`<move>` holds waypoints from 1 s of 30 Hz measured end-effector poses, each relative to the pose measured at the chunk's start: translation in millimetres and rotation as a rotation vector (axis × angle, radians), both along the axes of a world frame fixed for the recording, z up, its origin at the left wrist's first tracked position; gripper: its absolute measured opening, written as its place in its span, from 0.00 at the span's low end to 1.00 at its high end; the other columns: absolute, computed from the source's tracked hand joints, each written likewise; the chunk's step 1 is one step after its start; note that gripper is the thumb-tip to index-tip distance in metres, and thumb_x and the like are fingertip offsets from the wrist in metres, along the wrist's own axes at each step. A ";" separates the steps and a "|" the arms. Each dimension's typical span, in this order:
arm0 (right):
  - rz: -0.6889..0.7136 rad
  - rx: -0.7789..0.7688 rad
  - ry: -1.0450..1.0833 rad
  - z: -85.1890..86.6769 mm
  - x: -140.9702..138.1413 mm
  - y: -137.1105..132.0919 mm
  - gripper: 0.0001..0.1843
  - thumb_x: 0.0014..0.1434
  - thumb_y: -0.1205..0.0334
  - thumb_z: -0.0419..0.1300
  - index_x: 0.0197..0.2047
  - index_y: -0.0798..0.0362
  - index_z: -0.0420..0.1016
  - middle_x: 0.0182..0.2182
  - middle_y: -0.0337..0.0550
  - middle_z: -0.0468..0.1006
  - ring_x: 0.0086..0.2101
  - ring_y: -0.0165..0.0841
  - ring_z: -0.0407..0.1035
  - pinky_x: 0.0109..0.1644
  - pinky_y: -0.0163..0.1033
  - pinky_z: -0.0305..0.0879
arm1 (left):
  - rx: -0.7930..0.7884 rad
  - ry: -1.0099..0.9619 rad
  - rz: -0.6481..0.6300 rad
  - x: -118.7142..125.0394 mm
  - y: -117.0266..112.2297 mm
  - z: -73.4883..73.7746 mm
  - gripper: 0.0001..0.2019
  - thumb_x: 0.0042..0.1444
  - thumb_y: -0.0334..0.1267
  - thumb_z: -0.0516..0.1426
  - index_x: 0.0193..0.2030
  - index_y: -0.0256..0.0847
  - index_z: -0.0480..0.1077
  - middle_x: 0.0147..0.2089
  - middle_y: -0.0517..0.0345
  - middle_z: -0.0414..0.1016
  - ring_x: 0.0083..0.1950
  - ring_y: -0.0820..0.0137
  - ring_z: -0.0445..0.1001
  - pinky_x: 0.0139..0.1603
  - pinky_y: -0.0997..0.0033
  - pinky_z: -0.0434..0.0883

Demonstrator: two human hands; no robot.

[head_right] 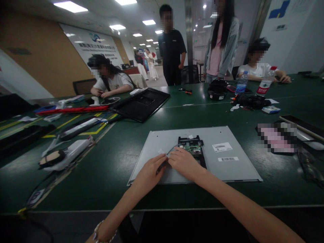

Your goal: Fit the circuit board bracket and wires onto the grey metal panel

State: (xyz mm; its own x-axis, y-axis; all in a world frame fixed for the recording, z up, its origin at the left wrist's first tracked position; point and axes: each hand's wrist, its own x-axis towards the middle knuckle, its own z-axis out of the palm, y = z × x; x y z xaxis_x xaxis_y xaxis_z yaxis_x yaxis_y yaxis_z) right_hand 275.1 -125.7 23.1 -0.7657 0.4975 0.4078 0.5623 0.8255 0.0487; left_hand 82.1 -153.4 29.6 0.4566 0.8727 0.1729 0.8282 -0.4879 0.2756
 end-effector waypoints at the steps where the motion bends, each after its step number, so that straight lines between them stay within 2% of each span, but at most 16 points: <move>1: 0.002 -0.001 0.009 -1.4 1.1 -1.1 0.08 0.63 0.73 0.57 0.41 0.57 0.78 0.43 0.49 0.81 0.47 0.37 0.73 0.64 0.46 0.57 | 0.006 0.006 -0.001 -0.3 -1.1 -0.6 0.17 0.60 0.29 0.51 0.55 0.39 0.70 0.60 0.47 0.72 0.58 0.61 0.72 0.62 0.58 0.67; 10: 0.011 -0.071 0.013 -6.8 0.5 -6.9 0.12 0.64 0.72 0.54 0.45 0.59 0.78 0.48 0.53 0.80 0.51 0.38 0.72 0.66 0.48 0.54 | 0.018 0.118 0.018 -2.7 -7.9 -10.5 0.21 0.65 0.32 0.47 0.63 0.38 0.66 0.67 0.44 0.64 0.67 0.58 0.62 0.66 0.50 0.61; 13: -0.018 -0.150 0.018 -5.7 2.6 -16.9 0.17 0.66 0.62 0.54 0.52 0.61 0.76 0.51 0.56 0.79 0.55 0.41 0.69 0.68 0.51 0.50 | 0.012 0.169 0.012 -2.3 -9.0 -12.6 0.22 0.66 0.32 0.45 0.64 0.38 0.64 0.68 0.44 0.62 0.68 0.59 0.62 0.66 0.49 0.60; 16: -0.025 -0.205 0.024 -5.1 7.6 -31.1 0.30 0.66 0.48 0.53 0.61 0.62 0.69 0.58 0.59 0.72 0.62 0.45 0.61 0.70 0.58 0.41 | 0.030 0.203 -0.007 -2.4 -9.6 -13.5 0.22 0.66 0.32 0.44 0.65 0.39 0.63 0.69 0.43 0.60 0.69 0.59 0.60 0.66 0.49 0.59; 19: -0.036 -0.226 0.024 -5.9 12.5 -43.2 0.38 0.64 0.40 0.50 0.66 0.61 0.62 0.63 0.58 0.66 0.65 0.47 0.53 0.70 0.64 0.33 | 0.047 0.195 -0.008 -2.1 -9.7 -14.2 0.22 0.66 0.33 0.45 0.65 0.41 0.63 0.68 0.43 0.61 0.69 0.59 0.60 0.65 0.48 0.59; 21: -0.049 -0.233 0.030 -7.2 14.2 -48.0 0.41 0.64 0.38 0.49 0.68 0.60 0.59 0.64 0.58 0.64 0.66 0.48 0.52 0.69 0.66 0.31 | 0.050 0.169 0.037 -0.1 -8.9 -14.2 0.22 0.66 0.33 0.45 0.65 0.42 0.63 0.67 0.43 0.64 0.67 0.60 0.63 0.65 0.48 0.60; 26: -0.066 -0.251 0.059 -9.0 13.6 -52.9 0.40 0.65 0.37 0.46 0.68 0.60 0.59 0.64 0.58 0.64 0.66 0.46 0.51 0.69 0.66 0.29 | 0.018 0.127 0.248 16.6 -3.2 -7.2 0.17 0.66 0.37 0.48 0.60 0.39 0.64 0.55 0.40 0.75 0.56 0.58 0.75 0.60 0.52 0.64; 30: -0.083 -0.272 0.084 -9.1 12.9 -55.1 0.39 0.66 0.38 0.47 0.68 0.60 0.59 0.64 0.58 0.64 0.67 0.45 0.51 0.70 0.66 0.30 | 0.003 0.204 0.305 34.3 -1.0 2.5 0.13 0.65 0.35 0.49 0.53 0.37 0.68 0.50 0.38 0.77 0.50 0.54 0.77 0.52 0.56 0.68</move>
State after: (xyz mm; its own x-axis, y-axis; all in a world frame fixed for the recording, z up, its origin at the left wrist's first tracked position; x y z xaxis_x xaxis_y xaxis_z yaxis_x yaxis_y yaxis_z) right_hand 288.0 -180.8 14.1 -0.6871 0.6568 0.3107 0.6211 0.7528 -0.2179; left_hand 116.4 -154.4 32.1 0.2010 0.9737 0.1077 0.9735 -0.2108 0.0890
